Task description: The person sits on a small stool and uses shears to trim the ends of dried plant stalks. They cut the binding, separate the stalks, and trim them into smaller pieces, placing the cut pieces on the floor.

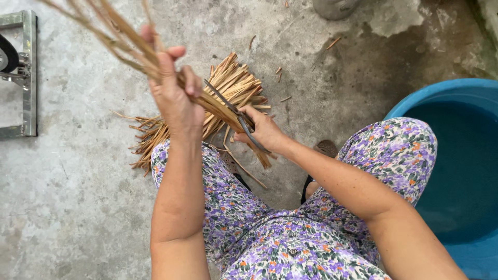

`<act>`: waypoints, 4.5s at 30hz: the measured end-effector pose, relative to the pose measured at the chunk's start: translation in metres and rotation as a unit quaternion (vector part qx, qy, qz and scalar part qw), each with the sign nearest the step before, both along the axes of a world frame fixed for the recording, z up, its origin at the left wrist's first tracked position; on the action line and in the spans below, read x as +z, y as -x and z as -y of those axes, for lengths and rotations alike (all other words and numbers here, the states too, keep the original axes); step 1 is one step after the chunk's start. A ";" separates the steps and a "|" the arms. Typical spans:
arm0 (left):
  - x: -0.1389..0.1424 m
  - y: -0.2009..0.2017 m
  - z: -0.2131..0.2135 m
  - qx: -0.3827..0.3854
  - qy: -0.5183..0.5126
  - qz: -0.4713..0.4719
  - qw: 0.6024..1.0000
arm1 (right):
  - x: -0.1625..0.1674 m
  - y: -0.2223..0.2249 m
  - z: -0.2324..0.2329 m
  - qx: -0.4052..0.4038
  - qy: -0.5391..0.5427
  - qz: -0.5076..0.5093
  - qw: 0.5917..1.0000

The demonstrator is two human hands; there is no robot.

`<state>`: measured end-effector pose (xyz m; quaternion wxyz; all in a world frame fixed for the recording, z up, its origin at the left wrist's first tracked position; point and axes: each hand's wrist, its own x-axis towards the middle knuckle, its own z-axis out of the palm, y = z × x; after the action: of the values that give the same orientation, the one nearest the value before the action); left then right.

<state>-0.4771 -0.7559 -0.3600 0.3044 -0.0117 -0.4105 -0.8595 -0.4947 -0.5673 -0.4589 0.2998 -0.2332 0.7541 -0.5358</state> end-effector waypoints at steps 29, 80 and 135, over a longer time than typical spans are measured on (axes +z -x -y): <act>0.032 -0.030 0.011 -0.013 0.322 0.252 0.912 | -0.188 0.201 -0.122 -0.419 -0.219 0.089 0.877; -0.033 0.033 -0.022 -0.028 0.183 0.237 0.954 | -0.129 -0.123 -0.231 -0.240 -0.163 0.305 0.907; -0.028 0.036 -0.028 -0.034 0.226 0.244 0.943 | -0.112 -0.092 -0.243 -0.264 -0.169 0.272 0.910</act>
<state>-0.5127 -0.7278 -0.3883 0.1549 0.1162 -0.6547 -0.7307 -0.4032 -0.3239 -0.5708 0.3754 0.1833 0.7567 -0.5029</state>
